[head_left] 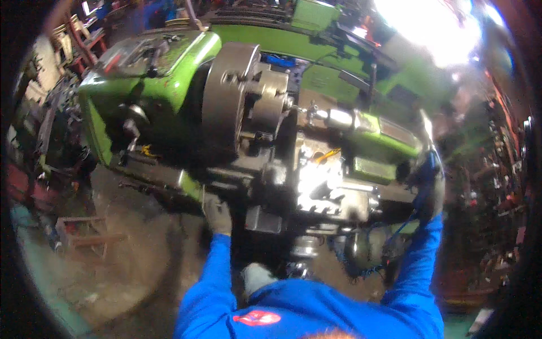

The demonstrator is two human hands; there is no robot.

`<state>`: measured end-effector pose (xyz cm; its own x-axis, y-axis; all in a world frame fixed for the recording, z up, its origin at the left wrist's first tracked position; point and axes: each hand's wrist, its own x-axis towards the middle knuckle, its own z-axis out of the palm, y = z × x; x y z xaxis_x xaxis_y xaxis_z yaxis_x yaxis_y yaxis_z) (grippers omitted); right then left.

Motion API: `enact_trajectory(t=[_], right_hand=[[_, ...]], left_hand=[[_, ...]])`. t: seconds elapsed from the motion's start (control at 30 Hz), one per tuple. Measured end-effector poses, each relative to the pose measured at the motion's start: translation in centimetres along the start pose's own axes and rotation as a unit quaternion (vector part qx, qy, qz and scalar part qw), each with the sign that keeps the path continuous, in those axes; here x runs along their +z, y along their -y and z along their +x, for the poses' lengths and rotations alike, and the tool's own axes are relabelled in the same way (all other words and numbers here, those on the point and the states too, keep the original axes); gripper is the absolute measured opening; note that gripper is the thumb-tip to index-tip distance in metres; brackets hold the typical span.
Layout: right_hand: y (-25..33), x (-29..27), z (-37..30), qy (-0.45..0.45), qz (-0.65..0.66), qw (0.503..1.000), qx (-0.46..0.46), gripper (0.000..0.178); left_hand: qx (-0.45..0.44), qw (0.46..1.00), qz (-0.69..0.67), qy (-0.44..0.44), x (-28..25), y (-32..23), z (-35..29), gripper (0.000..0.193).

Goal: The person operates a green metal lathe, using gloved hands to adjust the tool post and manipulate the controls while a cylindrical metal workpiece rotates in the chuck.

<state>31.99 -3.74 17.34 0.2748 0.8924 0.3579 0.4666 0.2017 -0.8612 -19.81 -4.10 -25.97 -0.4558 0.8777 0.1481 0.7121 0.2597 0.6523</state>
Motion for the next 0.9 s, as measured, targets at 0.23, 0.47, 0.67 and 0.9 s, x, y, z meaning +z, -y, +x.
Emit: enact_trajectory(t=[0.23, 0.47, 0.67, 0.9], right_hand=[[-3.3, 6.7, 9.9, 0.265, 0.021, 0.957, 0.117, 0.054], [-7.7, 15.2, 12.3, 0.385, -0.065, 0.92, 0.018, 0.067], [-9.8, 19.4, 12.2, 0.393, -0.007, 0.919, -0.001, 0.067], [-11.8, 20.6, 13.2, 0.394, -0.084, 0.912, -0.083, 0.066]], left_hand=[[0.317, 0.915, -0.246, -0.036, -9.1, -28.2, 0.5, 0.039], [0.447, 0.89, 0.006, 0.09, -10.5, -38.6, -2.1, 0.044], [0.464, 0.885, 0.027, 0.042, -9.4, -38.7, -2.4, 0.038], [0.457, 0.887, 0.042, 0.059, -9.5, -39.1, -2.3, 0.039]])
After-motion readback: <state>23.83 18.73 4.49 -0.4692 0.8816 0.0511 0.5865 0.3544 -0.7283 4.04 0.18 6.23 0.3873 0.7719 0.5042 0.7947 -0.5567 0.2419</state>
